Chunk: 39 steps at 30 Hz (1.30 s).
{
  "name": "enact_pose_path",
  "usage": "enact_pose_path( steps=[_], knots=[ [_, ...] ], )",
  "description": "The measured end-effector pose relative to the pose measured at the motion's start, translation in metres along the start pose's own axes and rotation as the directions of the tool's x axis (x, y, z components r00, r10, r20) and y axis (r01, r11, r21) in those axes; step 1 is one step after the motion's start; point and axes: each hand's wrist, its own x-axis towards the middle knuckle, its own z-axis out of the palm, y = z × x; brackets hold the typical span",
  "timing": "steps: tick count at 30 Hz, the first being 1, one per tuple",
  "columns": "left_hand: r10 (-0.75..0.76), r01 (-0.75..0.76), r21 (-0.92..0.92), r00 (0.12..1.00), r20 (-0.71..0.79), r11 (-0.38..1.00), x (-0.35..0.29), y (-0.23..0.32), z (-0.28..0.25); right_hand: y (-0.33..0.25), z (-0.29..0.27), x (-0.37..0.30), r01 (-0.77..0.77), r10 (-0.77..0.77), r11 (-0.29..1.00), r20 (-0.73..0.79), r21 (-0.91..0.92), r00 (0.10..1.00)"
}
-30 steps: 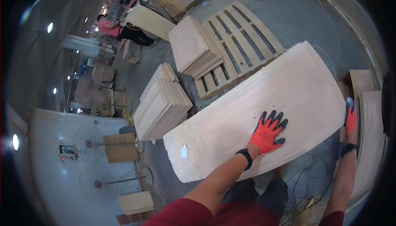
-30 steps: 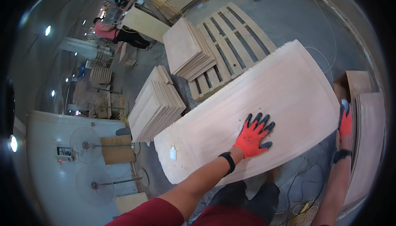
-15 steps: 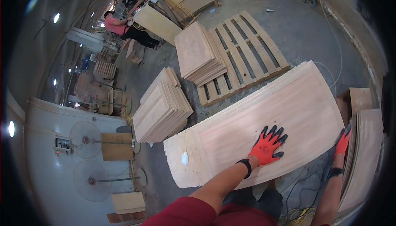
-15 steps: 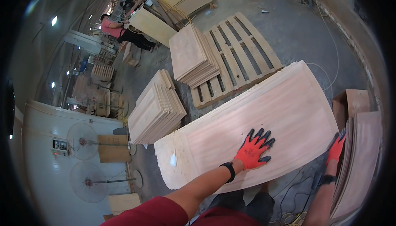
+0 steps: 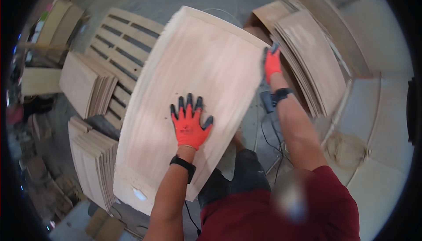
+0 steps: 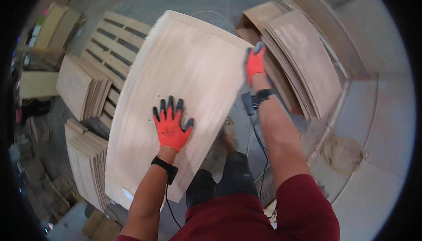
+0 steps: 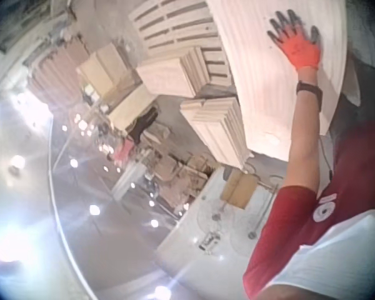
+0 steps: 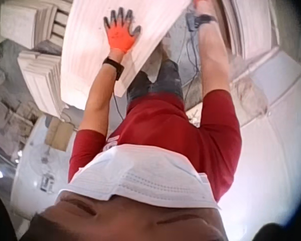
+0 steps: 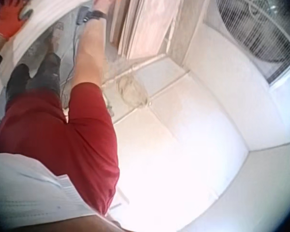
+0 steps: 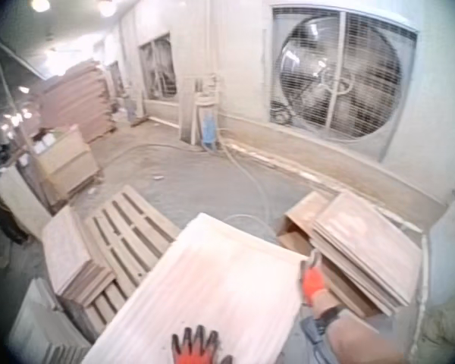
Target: The person uses an orbital sander to smooth the surface of a large wooden board. They move the tool systematically across the board's surface and then use a hand-held sanding block to finish the edges.
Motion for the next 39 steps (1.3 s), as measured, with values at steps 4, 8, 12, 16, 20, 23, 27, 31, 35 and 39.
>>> enact_pose_path(
  steps=[4,8,12,16,20,23,27,31,35,39],
  knots=[
    [0.065,-0.061,0.051,0.994,-0.088,0.997,-0.003,0.002,0.007,-0.023,-0.002,-0.104,-0.259,0.260,0.965,0.030,-0.030,0.965],
    [0.041,-0.039,0.090,0.999,-0.025,0.995,-0.007,0.003,0.016,-0.006,0.011,-0.225,-0.083,0.083,0.997,0.004,-0.008,0.997],
    [0.033,-0.023,0.150,0.997,-0.063,0.988,-0.012,-0.006,0.014,0.008,0.036,-0.356,-0.034,0.034,0.999,0.020,0.020,0.999],
    [0.069,-0.066,0.151,0.998,-0.014,0.986,-0.010,0.002,0.015,0.026,0.024,-0.435,-0.128,0.153,0.981,0.175,-0.147,0.973],
    [0.160,-0.166,0.080,0.984,0.076,0.983,-0.025,-0.035,0.003,0.022,-0.019,-0.388,-0.258,0.251,0.964,0.106,0.060,0.962],
    [0.273,-0.277,0.065,0.960,0.054,0.959,-0.068,-0.067,-0.008,0.013,-0.026,-0.340,-0.157,0.144,0.984,0.129,0.091,0.981],
    [0.036,-0.085,0.175,0.964,0.265,0.981,-0.100,-0.081,-0.005,0.003,0.005,-0.297,-0.222,0.225,0.974,0.123,-0.040,0.967],
    [0.038,-0.073,0.122,0.963,0.268,0.990,-0.098,-0.080,-0.007,-0.006,0.016,-0.251,-0.164,0.171,0.970,0.019,-0.180,0.985],
    [0.054,-0.061,0.018,0.962,0.266,0.998,-0.098,-0.083,-0.005,-0.018,0.010,-0.164,-0.142,0.134,0.977,-0.059,-0.159,0.989],
    [0.103,-0.110,0.037,0.984,0.148,0.993,-0.090,-0.077,-0.014,-0.025,-0.002,-0.057,-0.004,-0.010,0.982,-0.075,-0.189,0.997]
  ],
)
